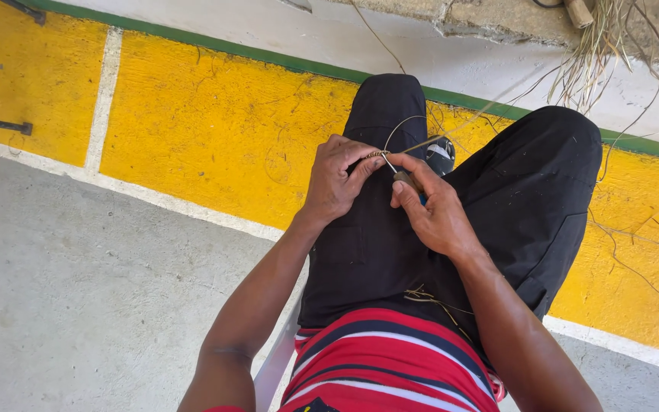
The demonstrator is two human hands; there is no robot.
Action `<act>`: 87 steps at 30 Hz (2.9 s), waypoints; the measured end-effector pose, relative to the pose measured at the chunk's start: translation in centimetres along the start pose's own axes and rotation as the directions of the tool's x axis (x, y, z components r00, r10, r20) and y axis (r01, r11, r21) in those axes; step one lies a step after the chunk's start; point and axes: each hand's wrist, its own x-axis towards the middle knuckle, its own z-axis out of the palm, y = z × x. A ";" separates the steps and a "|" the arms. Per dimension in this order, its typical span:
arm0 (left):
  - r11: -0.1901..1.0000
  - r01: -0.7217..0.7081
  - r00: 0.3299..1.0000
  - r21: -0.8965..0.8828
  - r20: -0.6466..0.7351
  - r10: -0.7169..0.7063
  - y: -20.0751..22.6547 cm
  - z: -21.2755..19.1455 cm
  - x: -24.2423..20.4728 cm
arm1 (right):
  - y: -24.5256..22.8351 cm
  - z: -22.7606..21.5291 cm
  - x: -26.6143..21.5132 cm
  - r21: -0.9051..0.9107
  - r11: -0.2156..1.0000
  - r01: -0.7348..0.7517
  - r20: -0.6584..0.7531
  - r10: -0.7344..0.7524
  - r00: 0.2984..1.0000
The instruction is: The person is weaving a small, circular object using thin plant-based fibers.
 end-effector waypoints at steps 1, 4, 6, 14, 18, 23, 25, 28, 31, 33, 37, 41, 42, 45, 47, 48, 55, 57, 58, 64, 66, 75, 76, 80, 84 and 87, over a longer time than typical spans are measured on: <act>1.000 -0.018 1.000 -0.013 -0.002 0.018 0.0 -0.1 -0.1 | -0.2 0.1 0.0 -0.014 1.000 -0.005 -0.014 0.004 1.000; 0.996 -0.084 0.996 -0.014 -0.003 0.084 -0.3 -0.2 -0.3 | -1.3 0.2 0.2 -0.096 0.995 -0.034 -0.030 0.031 0.999; 0.991 -0.135 0.991 -0.004 -0.003 0.135 -0.6 -0.4 -0.1 | -1.8 0.2 0.5 -0.168 0.984 -0.057 -0.036 0.051 0.998; 0.987 -0.162 0.987 0.003 -0.025 0.162 -0.3 -0.3 -0.2 | -0.5 -0.4 0.9 0.097 0.966 -0.239 0.057 0.234 0.971; 0.997 0.051 0.996 -0.053 -0.069 -0.055 -0.2 -0.1 -0.3 | -0.1 -0.6 0.3 -0.202 0.977 0.064 0.044 -0.057 0.997; 0.704 0.281 0.953 -0.652 0.108 -0.282 0.9 0.2 -0.5 | 1.8 0.4 0.5 0.114 0.987 -0.113 -0.296 0.142 0.945; 0.697 0.286 0.954 -0.658 0.131 -0.268 1.8 0.4 -0.8 | 1.6 0.6 0.9 0.160 0.978 -0.132 -0.266 0.172 0.949; 0.682 0.275 0.961 -0.678 0.188 -0.201 2.2 0.2 -0.9 | 1.9 0.6 0.9 0.288 0.946 -0.147 -0.190 0.207 0.960; 0.710 0.250 0.949 -0.658 0.310 -0.047 1.6 -1.5 -0.4 | 2.8 0.1 0.4 0.438 0.890 -0.128 -0.103 0.191 0.976; 0.743 0.232 0.914 -0.627 0.401 0.053 1.4 -2.8 0.0 | 3.4 -0.3 0.0 0.504 0.856 -0.112 -0.069 0.170 0.983; 0.721 0.317 0.815 -0.616 0.566 0.126 2.1 -3.9 0.8 | 3.2 -1.0 -0.3 0.722 0.679 -0.133 0.047 0.143 0.989; 0.710 0.336 0.780 -0.619 0.605 0.159 2.7 -4.3 1.1 | 2.8 -1.4 -0.5 0.741 0.655 -0.150 0.124 0.086 0.989; 0.708 0.336 0.781 -0.621 0.603 0.158 2.9 -4.3 1.2 | 3.0 -1.5 -0.6 0.739 0.656 -0.152 0.125 0.087 0.988; 0.656 0.398 0.756 -0.641 0.634 0.162 3.1 -4.4 1.2 | 3.4 -1.6 -0.7 0.758 0.635 -0.151 0.164 0.039 0.986; 0.632 0.427 0.743 -0.647 0.649 0.163 3.0 -4.2 1.2 | 3.2 -1.7 -0.7 0.778 0.607 -0.159 0.169 0.041 0.985; 0.635 0.424 0.742 -0.646 0.649 0.165 3.0 -4.3 1.3 | 3.4 -1.7 -0.6 0.779 0.608 -0.155 0.167 0.037 0.985; 0.688 0.348 0.742 -0.637 0.635 0.212 2.8 -3.6 0.5 | 4.2 -1.4 -1.1 0.793 0.577 -0.194 0.205 0.046 0.978; 0.713 0.329 0.747 -0.619 0.633 0.204 2.8 -3.3 0.0 | 4.3 -1.6 -1.1 0.787 0.585 -0.196 0.204 0.053 0.978; 0.718 0.330 0.767 -0.613 0.618 0.175 2.8 -3.2 -0.3 | 4.3 -1.6 -1.0 0.778 0.598 -0.193 0.204 0.050 0.978; 0.608 0.335 0.910 -0.720 0.413 -0.012 2.1 -1.7 -1.8 | 3.6 -2.0 -0.1 0.726 0.673 -0.139 0.152 0.040 0.988; 0.604 0.343 0.925 -0.719 0.370 -0.085 2.9 -1.8 -1.8 | 3.4 -2.1 0.4 0.704 0.700 -0.118 0.116 0.050 0.992; 0.991 0.045 0.998 -0.127 -0.027 -0.049 4.3 -2.9 -1.2 | -2.1 -0.6 -0.7 -0.104 0.981 -0.161 -0.128 0.148 0.981; 0.996 0.055 0.998 -0.074 -0.038 -0.058 4.0 -2.9 -1.2 | -2.2 -0.4 -1.1 -0.135 0.991 -0.023 -0.095 0.011 0.995; 0.999 0.032 0.998 0.013 -0.049 -0.032 3.1 -2.5 -1.5 | -4.2 1.2 -1.3 -0.208 0.978 -0.028 0.018 0.033 0.999; 0.997 -0.050 0.995 0.064 -0.085 0.055 2.3 -2.4 -1.9 | -3.2 1.8 -0.2 -0.175 0.981 -0.085 0.009 0.088 0.996; 0.996 -0.033 0.996 0.078 -0.082 0.040 2.3 -2.4 -2.0 | -2.6 2.2 -0.4 -0.157 0.988 -0.003 0.026 0.007 1.000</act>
